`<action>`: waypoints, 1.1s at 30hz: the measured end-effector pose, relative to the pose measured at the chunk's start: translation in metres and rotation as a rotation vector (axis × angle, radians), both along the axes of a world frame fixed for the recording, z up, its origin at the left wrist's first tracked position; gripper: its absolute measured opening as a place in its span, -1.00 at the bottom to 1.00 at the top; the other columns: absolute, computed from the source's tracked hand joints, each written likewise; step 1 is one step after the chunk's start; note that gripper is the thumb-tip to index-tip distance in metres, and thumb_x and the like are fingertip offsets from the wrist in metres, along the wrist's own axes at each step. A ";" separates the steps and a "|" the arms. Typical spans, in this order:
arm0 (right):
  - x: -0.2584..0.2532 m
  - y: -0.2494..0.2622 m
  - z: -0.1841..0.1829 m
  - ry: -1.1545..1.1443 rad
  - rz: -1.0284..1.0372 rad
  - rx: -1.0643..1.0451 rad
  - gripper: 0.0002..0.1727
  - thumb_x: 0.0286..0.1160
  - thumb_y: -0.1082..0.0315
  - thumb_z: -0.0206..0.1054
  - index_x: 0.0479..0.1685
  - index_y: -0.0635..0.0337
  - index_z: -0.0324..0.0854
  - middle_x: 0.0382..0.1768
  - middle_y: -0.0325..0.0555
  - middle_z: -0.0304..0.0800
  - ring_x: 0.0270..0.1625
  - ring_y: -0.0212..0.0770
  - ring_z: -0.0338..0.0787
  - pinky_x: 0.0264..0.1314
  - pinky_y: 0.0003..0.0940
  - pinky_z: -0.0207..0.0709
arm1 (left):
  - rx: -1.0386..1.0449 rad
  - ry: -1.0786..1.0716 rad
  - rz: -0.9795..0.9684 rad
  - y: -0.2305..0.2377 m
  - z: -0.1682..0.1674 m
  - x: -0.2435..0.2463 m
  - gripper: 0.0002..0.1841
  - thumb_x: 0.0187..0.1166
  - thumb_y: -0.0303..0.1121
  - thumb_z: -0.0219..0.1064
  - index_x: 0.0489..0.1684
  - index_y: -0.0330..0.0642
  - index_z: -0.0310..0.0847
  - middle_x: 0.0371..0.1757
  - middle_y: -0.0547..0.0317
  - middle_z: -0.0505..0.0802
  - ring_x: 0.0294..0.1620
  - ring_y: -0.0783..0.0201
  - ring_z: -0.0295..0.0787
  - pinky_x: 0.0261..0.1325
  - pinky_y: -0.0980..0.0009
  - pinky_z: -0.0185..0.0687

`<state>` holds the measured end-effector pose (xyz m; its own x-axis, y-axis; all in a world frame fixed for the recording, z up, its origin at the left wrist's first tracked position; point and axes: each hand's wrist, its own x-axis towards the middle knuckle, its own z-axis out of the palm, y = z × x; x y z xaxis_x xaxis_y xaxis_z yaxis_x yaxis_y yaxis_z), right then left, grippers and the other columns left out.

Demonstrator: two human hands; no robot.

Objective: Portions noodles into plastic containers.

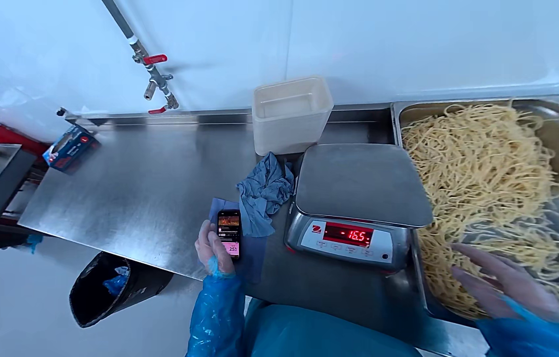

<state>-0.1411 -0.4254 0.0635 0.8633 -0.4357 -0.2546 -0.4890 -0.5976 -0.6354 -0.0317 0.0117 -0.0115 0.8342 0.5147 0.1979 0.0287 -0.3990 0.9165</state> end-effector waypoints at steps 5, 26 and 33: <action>-0.006 -0.018 -0.012 -0.059 0.044 -0.045 -0.46 0.52 0.40 0.36 0.55 0.17 0.55 0.56 0.45 0.45 0.53 0.50 0.51 0.36 0.50 0.47 | -0.143 -0.063 -0.116 -0.013 0.036 0.030 -0.48 0.79 -0.11 -0.11 0.29 -0.33 0.62 0.18 -0.02 0.83 0.21 0.19 0.75 0.35 0.18 0.65; -0.031 -0.026 -0.014 -0.099 -0.028 -0.041 -0.43 0.47 0.23 0.41 0.53 0.04 0.61 0.55 0.30 0.54 0.53 0.26 0.61 0.43 0.21 0.59 | 1.011 -0.007 -1.064 -0.125 0.170 0.290 -0.76 0.67 -0.15 0.35 -0.02 -0.01 0.91 0.16 0.04 0.92 0.34 -0.06 0.78 0.51 -0.27 0.45; -0.020 -0.042 -0.007 0.023 -0.107 -0.012 -0.29 0.51 0.25 0.41 0.74 -0.03 0.39 0.62 0.21 0.48 0.60 0.14 0.55 0.57 0.07 0.51 | 0.982 -0.032 -1.121 -0.120 0.166 0.295 -0.83 0.66 -0.33 0.38 -0.01 -0.05 0.91 0.04 -0.08 0.92 0.10 -0.18 0.86 0.22 -0.36 0.62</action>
